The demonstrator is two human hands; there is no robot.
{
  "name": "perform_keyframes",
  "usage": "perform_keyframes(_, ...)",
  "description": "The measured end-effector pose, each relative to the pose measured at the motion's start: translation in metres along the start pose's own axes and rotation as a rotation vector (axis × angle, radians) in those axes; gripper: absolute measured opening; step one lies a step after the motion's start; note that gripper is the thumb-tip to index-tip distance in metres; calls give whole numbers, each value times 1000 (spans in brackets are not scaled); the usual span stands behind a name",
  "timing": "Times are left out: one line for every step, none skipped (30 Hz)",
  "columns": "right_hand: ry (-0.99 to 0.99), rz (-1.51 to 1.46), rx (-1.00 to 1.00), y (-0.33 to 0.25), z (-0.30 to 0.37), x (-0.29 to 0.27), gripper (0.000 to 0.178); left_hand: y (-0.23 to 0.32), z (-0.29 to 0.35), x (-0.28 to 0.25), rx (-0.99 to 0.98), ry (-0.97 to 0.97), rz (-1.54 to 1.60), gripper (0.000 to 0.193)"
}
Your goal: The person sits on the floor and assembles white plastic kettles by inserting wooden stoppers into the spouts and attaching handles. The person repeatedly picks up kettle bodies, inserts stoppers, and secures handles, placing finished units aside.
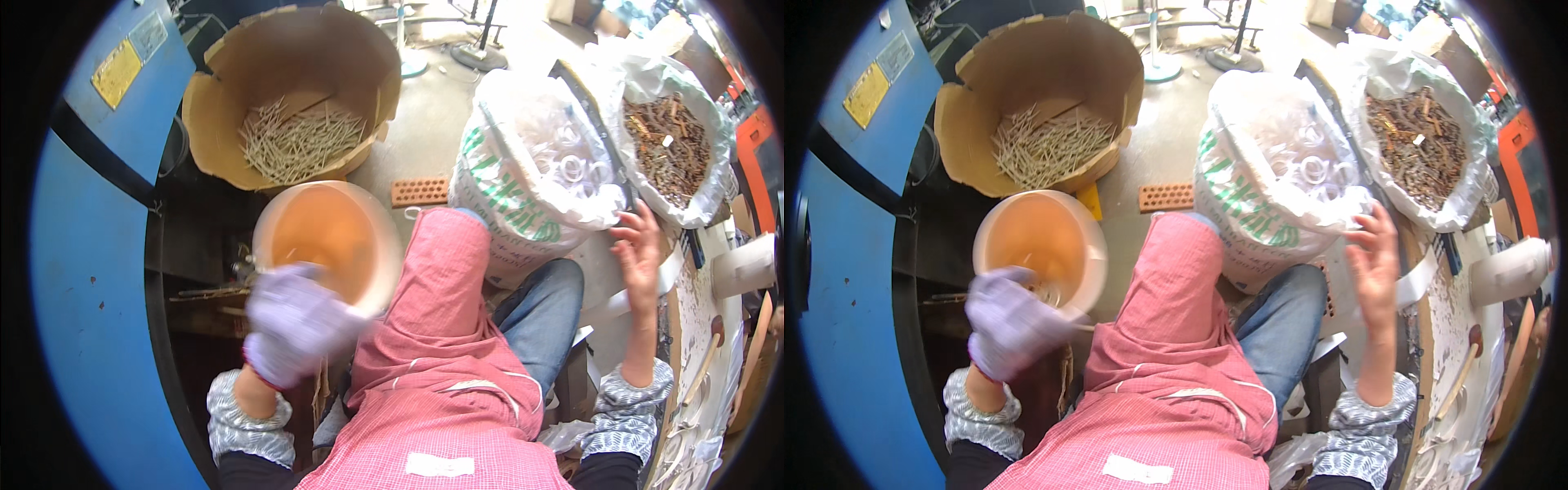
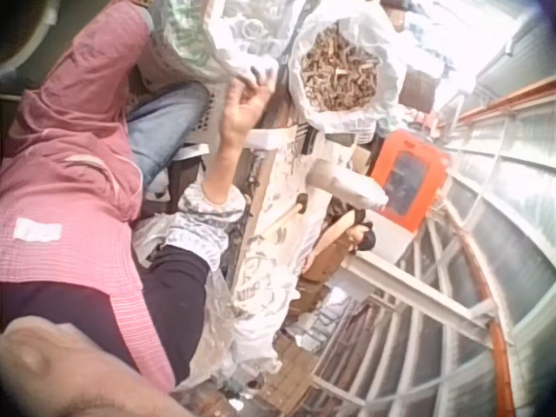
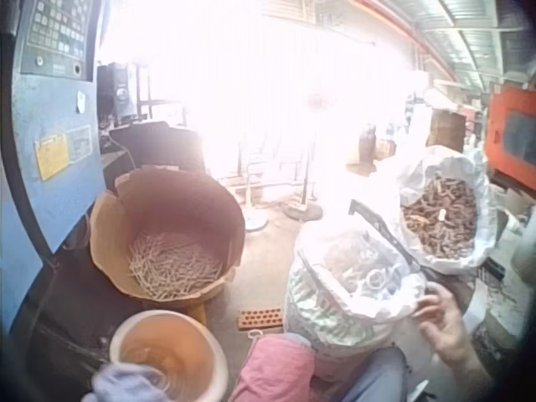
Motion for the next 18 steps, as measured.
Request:
perform_keyframes(-60, -105, -24, -14, 0, 18, 73, 40, -25, 1, 192, -38, 38, 10)
perform_keyframes(-113, -146, -15, -24, 4, 31, 84, 66, -15, 45, 259, -133, 839, 13)
perform_keyframes(-172, -177, -18, -23, 10, 45, 93, 97, -11, 67, 352, -193, 1135, 16)
perform_keyframes(-218, -221, -7, -21, 18, 55, 103, 127, -8, 90, 445, -290, 1436, 19)
perform_keyframes(-231, -214, 62, -17, 28, 60, 110, 167, -17, 97, 597, -311, 1234, 20)
perform_keyframes(-258, -224, 93, -3, 40, 67, 114, 202, -26, 101, 728, -326, 1018, 22)
perform_keyframes(-251, -226, 110, 11, 54, 74, 116, 203, -9, 115, 834, -238, 778, 24)
perform_keyframes(-249, -232, 124, 27, 70, 79, 119, 204, 8, 131, 932, -116, 530, 27)
perform_keyframes(-218, -318, 187, 41, 88, 84, 122, 204, 25, 149, 1021, 24, 315, 30)
perform_keyframes(-205, -421, 221, 63, 108, 88, 122, 167, -5, 131, 726, -97, 383, 36)
perform_keyframes(-162, -565, 196, 74, 127, 94, 118, 124, -39, 108, 414, -220, 436, 46)
perform_keyframes(-124, -569, 187, 77, 135, 90, 114, 88, -53, 74, 268, 125, -3, 62)
perform_keyframes(-77, -559, 176, 81, 138, 85, 110, 63, -67, 63, 27, 234, 0, 68)
perform_keyframes(-34, -621, 214, 89, 140, 85, 107, 45, -67, 65, -80, 279, 64, 74)
perform_keyframes(6, -678, 255, 99, 142, 85, 104, 26, -70, 84, -272, 172, 334, 79)
perform_keyframes(52, -732, 241, 106, 146, 86, 93, 18, -75, 112, -398, 19, 650, 80)
perform_keyframes(56, -579, 252, 117, 148, 85, 90, 17, -81, 145, -518, -127, 971, 82)
perform_keyframes(63, -429, 260, 129, 151, 81, 86, 19, -94, 161, -432, -123, 915, 84)
Point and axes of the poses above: each hand's wrist, its own z-axis away from the middle knuckle, its own x-axis out of the palm, y = z × x, the point moved 7 cm from there along -z, towards the middle knuckle
